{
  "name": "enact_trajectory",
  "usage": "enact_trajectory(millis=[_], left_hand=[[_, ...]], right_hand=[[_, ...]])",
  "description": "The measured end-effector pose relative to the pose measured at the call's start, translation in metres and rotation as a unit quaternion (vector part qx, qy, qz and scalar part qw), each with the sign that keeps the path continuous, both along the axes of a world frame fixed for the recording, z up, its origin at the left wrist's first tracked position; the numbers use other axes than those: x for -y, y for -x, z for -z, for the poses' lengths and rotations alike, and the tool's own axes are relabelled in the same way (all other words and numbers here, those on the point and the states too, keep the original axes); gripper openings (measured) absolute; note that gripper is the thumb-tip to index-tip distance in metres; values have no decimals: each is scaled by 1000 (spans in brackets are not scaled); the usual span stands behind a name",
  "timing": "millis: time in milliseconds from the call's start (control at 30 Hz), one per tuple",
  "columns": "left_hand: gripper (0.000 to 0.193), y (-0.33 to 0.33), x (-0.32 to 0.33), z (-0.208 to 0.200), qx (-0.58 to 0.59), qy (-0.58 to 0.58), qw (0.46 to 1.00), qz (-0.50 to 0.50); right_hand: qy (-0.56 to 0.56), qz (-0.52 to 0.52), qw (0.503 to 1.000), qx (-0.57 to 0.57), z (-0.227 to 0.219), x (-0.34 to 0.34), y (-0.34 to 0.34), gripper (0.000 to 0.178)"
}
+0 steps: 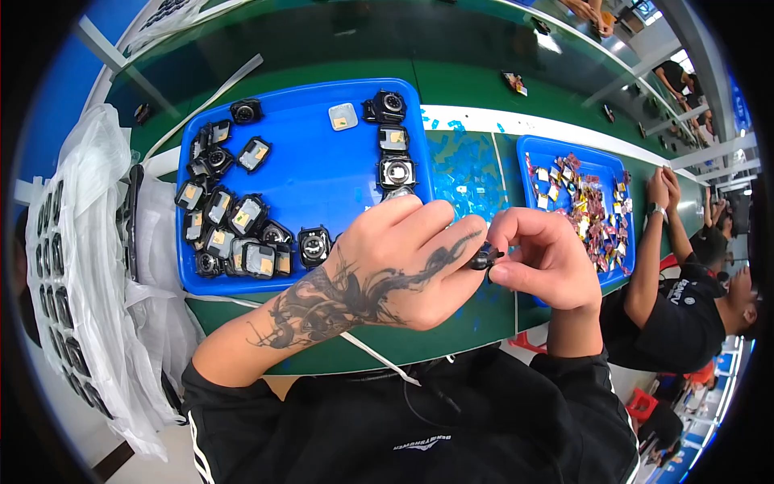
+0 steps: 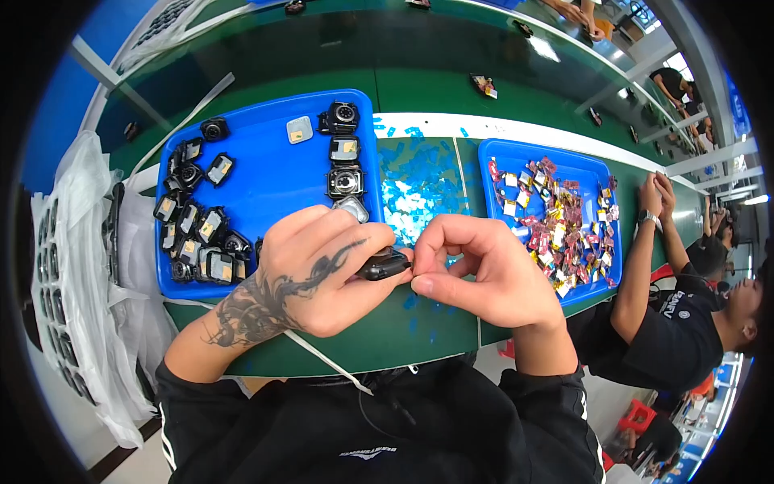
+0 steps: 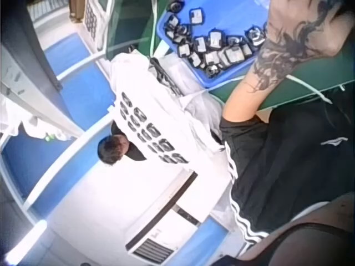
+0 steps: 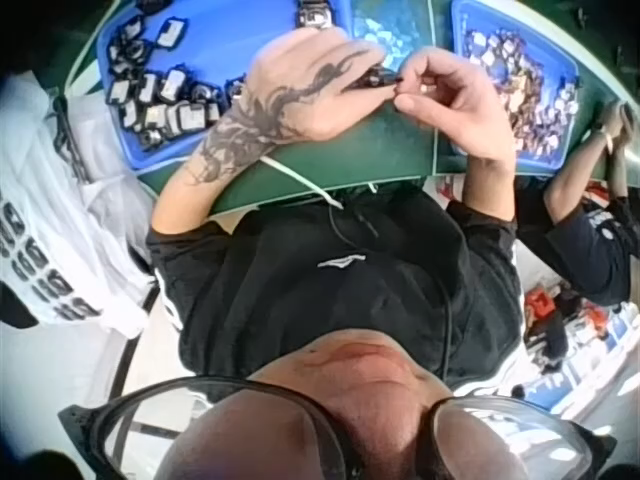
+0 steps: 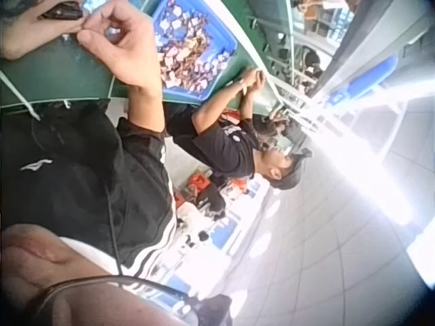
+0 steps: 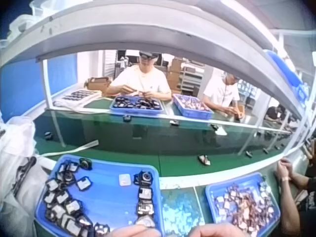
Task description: Assembling small electronic components, specifically attaching camera modules or similar sensors to a housing.
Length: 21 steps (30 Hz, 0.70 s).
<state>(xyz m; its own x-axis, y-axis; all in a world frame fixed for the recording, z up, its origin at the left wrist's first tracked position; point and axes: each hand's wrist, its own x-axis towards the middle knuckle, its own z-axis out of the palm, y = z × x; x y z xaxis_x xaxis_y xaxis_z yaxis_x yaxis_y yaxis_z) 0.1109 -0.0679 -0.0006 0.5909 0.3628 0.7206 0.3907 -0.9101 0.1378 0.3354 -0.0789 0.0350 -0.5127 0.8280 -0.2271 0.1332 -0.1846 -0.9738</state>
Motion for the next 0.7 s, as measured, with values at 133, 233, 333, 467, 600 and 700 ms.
enact_trajectory(millis=[133,233,333,467,600,700], left_hand=[[24,-4,-1,1,31,7,999,4],[24,-5,-1,2,30,20,999,-4],[22,-8,-3,12,73,109,991,-9],[22,-9,-4,13,78,123,989,-14],[17,-13,-5,15,117,251,960,-31],[11,-13,0,7,177,423,888,-40]], right_hand=[[-82,-19,992,96,-4,2,0,10],[-187,-1,974,129,-2,7,5,10],[-359,47,921,146,4,15,9,11],[-302,73,942,126,9,22,4,13],[-306,125,929,164,23,14,-9,25],[-429,90,822,364,34,0,-5,32]])
